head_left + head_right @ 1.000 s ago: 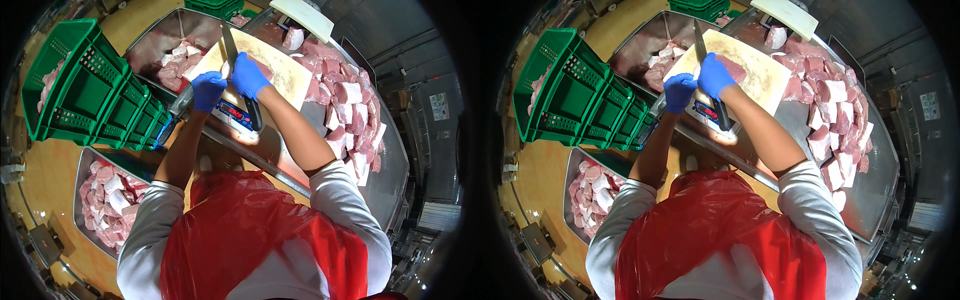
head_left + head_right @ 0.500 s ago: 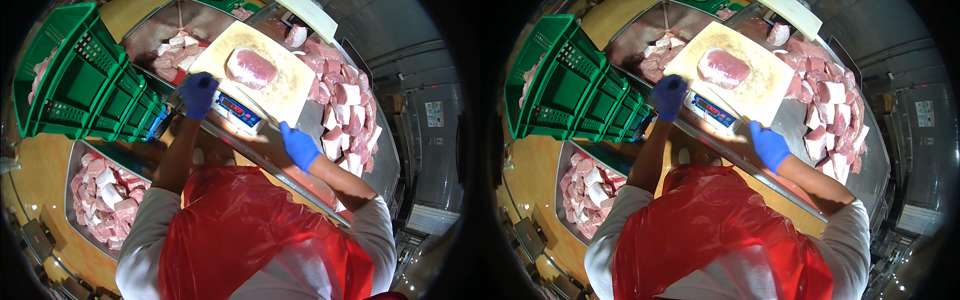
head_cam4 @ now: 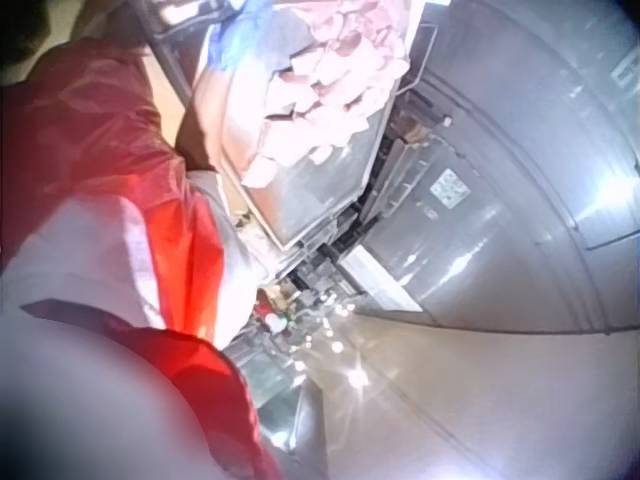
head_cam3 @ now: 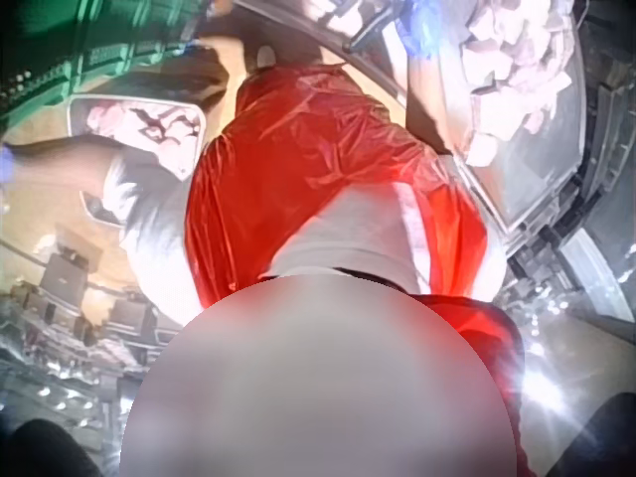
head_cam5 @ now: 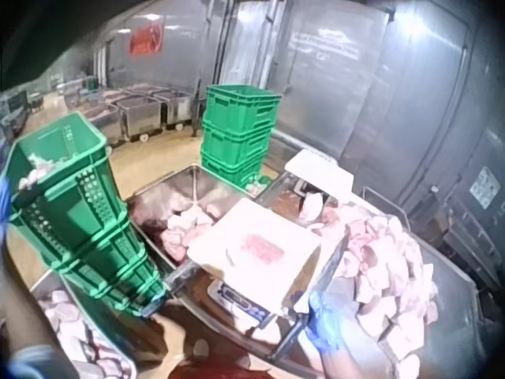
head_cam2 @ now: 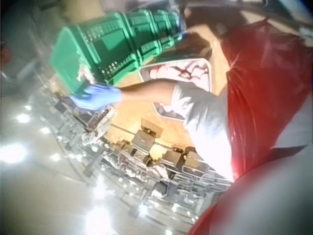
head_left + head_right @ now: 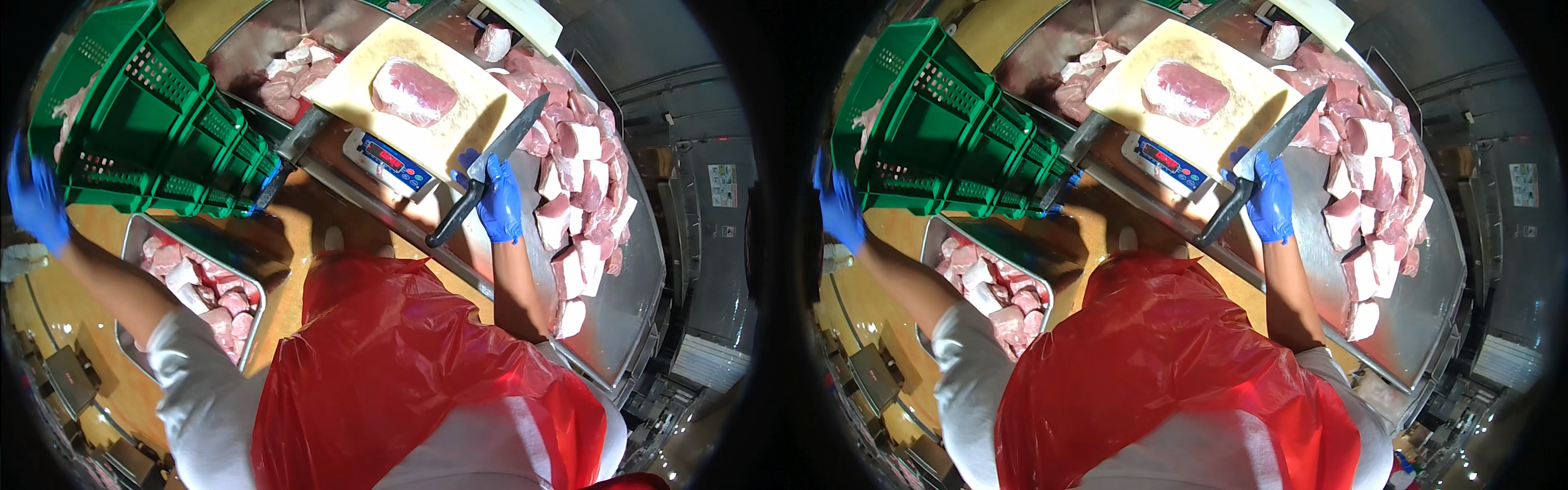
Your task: The person cuts large pieces of raw meat into smaller portions using a knife on a cutting board. The person places the cut pieces into a green crate and continues processing additional pieces of meat.
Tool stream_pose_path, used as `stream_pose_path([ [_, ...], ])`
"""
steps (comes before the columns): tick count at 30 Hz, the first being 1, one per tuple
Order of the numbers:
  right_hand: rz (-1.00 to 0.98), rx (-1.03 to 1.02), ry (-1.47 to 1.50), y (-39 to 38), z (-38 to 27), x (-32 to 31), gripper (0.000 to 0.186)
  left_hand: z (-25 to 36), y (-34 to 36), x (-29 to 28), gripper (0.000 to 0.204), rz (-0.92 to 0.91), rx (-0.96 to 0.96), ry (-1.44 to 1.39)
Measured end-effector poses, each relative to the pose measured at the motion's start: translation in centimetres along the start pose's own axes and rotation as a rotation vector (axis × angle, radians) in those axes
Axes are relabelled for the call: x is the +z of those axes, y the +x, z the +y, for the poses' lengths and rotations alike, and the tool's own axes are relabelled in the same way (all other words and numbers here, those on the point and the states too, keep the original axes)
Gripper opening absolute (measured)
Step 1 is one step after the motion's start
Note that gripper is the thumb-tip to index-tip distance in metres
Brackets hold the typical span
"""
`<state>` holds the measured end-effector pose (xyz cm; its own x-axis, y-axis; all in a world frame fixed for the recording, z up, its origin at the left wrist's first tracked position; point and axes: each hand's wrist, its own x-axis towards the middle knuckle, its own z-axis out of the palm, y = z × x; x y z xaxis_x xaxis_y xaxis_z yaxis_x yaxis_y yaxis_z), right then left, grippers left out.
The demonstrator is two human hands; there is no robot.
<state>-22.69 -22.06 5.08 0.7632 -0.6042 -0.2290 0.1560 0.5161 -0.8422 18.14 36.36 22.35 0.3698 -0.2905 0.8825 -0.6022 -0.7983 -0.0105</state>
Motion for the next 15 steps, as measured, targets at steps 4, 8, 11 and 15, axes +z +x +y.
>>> stream_pose_path([
  [4, 0.003, 0.016, 0.099, 4.0, 2.1, 2.0, 0.027, 15.3, -13.5, -0.8, 0.025, 0.134, -0.483, -0.537],
  [8, -0.067, -0.220, 0.096, 13.8, 1.6, 9.1, 0.016, 21.5, -18.5, 3.4, 0.025, -0.097, -0.846, -0.815],
  [11, -0.358, -0.630, 0.134, 15.8, -6.7, 16.1, 0.020, 22.9, -15.7, 3.5, 0.024, -0.051, -0.767, -0.864],
  [15, -0.272, -0.739, 0.062, 6.0, -20.2, 18.6, 0.031, 24.6, -13.2, 4.9, 0.024, -0.201, -0.711, -0.907],
])
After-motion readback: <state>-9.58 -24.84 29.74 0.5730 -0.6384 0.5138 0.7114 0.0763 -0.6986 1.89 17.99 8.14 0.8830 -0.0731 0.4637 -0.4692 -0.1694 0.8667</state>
